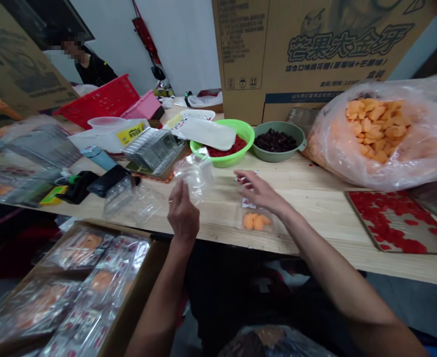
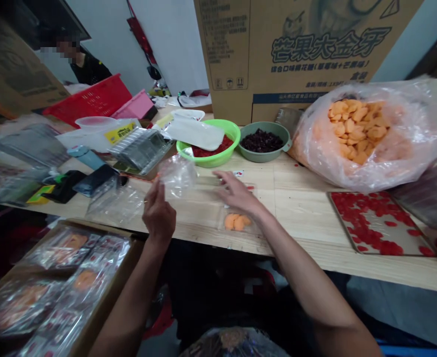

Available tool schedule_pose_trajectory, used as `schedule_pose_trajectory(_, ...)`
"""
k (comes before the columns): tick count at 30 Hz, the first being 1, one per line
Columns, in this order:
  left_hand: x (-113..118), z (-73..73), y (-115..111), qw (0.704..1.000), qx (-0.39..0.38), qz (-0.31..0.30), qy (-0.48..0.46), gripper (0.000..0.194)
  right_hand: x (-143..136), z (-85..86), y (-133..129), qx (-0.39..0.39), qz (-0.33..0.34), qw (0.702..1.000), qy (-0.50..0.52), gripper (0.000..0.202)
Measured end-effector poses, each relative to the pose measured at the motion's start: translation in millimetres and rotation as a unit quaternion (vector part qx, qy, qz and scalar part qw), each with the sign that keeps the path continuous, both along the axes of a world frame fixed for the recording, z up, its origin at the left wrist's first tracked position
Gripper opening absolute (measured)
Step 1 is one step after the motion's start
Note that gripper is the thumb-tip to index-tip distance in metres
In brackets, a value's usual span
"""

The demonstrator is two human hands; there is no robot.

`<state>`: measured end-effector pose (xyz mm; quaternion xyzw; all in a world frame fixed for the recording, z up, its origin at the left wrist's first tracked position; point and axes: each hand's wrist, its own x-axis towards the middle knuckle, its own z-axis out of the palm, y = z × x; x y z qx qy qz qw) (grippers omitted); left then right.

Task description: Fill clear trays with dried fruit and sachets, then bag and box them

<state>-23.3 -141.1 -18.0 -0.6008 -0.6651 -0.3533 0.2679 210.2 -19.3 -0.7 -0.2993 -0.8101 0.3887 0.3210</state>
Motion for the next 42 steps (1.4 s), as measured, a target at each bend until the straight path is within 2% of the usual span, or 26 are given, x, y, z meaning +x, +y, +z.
schedule_pose_trajectory(2, 18.4, -11.4, -1.3, 0.996, -0.039, 0.063, -0.057, 0.058, 33.9, -5.5, 5.4, -0.067, -0.138, 0.985, -0.08, 0.05)
schedule_pose_trajectory(4, 45.5, -26.6, -1.9, 0.984, -0.149, 0.03, -0.096, 0.059, 58.2, -14.1, 6.7, -0.108, -0.249, 0.939, -0.21, 0.052)
schedule_pose_trajectory(6, 74.5, -41.3, -1.0, 0.958, -0.26, -0.041, -0.112, 0.058, 66.9, -23.3, 4.3, -0.137, -0.271, 0.905, -0.296, 0.056)
schedule_pose_trajectory(8, 96.9, -51.2, 0.7, 0.935, -0.328, -0.083, -0.111, 0.054, 62.5, -31.2, 0.0, -0.151, -0.271, 0.898, -0.312, 0.055)
schedule_pose_trajectory(10, 108.0, -55.2, 2.0, 0.927, -0.35, -0.092, -0.102, 0.05, 52.8, -37.5, -4.1, -0.16, -0.283, 0.9, -0.291, 0.048)
schedule_pose_trajectory(12, 108.9, -55.9, 2.0, 0.926, -0.351, -0.1, -0.093, 0.046, 44.6, -42.9, -7.3, -0.193, -0.289, 0.908, -0.233, 0.037)
schedule_pose_trajectory(15, 101.8, -59.3, -0.2, 0.927, -0.342, -0.125, -0.085, 0.044, 38.0, -49.0, -11.5, -0.298, -0.272, 0.911, -0.086, 0.024)
schedule_pose_trajectory(19, 88.9, -68.1, -1.9, 0.932, -0.308, -0.169, -0.094, 0.046, 32.7, -45.8, -13.1, -0.439, -0.274, 0.851, 0.093, 0.026)
schedule_pose_trajectory(21, 76.1, -61.6, 1.6, 0.947, -0.253, -0.184, -0.075, 0.047, 33.8, -39.4, -10.9, -0.472, -0.278, 0.827, 0.127, 0.03)
schedule_pose_trajectory(23, 56.9, -41.5, 8.7, 0.972, -0.167, -0.164, -0.036, 0.05, 41.3, -32.3, -7.7, -0.499, -0.263, 0.815, 0.134, 0.032)
schedule_pose_trajectory(26, 25.8, 3.8, 20.8, 0.994, -0.064, -0.089, 0.012, 0.055, 64.9, -23.9, -5.0, -0.541, -0.214, 0.798, 0.156, 0.036)
schedule_pose_trajectory(27, 18.5, 17.2, 23.7, 0.994, -0.064, -0.08, 0.028, 0.055, 74.6, -21.8, -5.5, -0.55, -0.194, 0.795, 0.166, 0.037)
schedule_pose_trajectory(29, 12.7, 33.5, 26.7, 0.983, -0.126, -0.103, 0.078, 0.05, 93.7, -18.6, -9.3, -0.558, -0.155, 0.795, 0.179, 0.039)
schedule_pose_trajectory(31, 17.6, 33.5, 26.5, 0.948, -0.24, -0.159, 0.135, 0.043, 108.7, -15.5, -17.3, -0.566, -0.107, 0.799, 0.174, 0.044)
schedule_pose_trajectory(33, 28.7, 22.1, 24.8, 0.91, -0.322, -0.205, 0.159, 0.041, 116.6, -12.1, -29.0, -0.574, -0.053, 0.802, 0.157, 0.05)
schedule_pose_trajectory(34, 34.8, 14.8, 24.1, 0.904, -0.335, -0.216, 0.154, 0.044, 117.5, -10.3, -35.7, -0.579, -0.025, 0.801, 0.15, 0.052)
schedule_pose_trajectory(38, 55.6, -7.8, 26.8, 0.932, -0.263, -0.229, 0.095, 0.063, 104.9, -4.1, -58.7, -0.602, 0.089, 0.78, 0.145, 0.053)
schedule_pose_trajectory(40, 61.9, -10.8, 30.0, 0.938, -0.23, -0.249, 0.073, 0.065, 95.6, -2.3, -63.5, -0.613, 0.133, 0.767, 0.135, 0.047)
schedule_pose_trajectory(42, 64.5, -7.8, 31.3, 0.931, -0.22, -0.285, 0.068, 0.062, 90.1, -1.7, -62.6, -0.62, 0.15, 0.761, 0.119, 0.041)
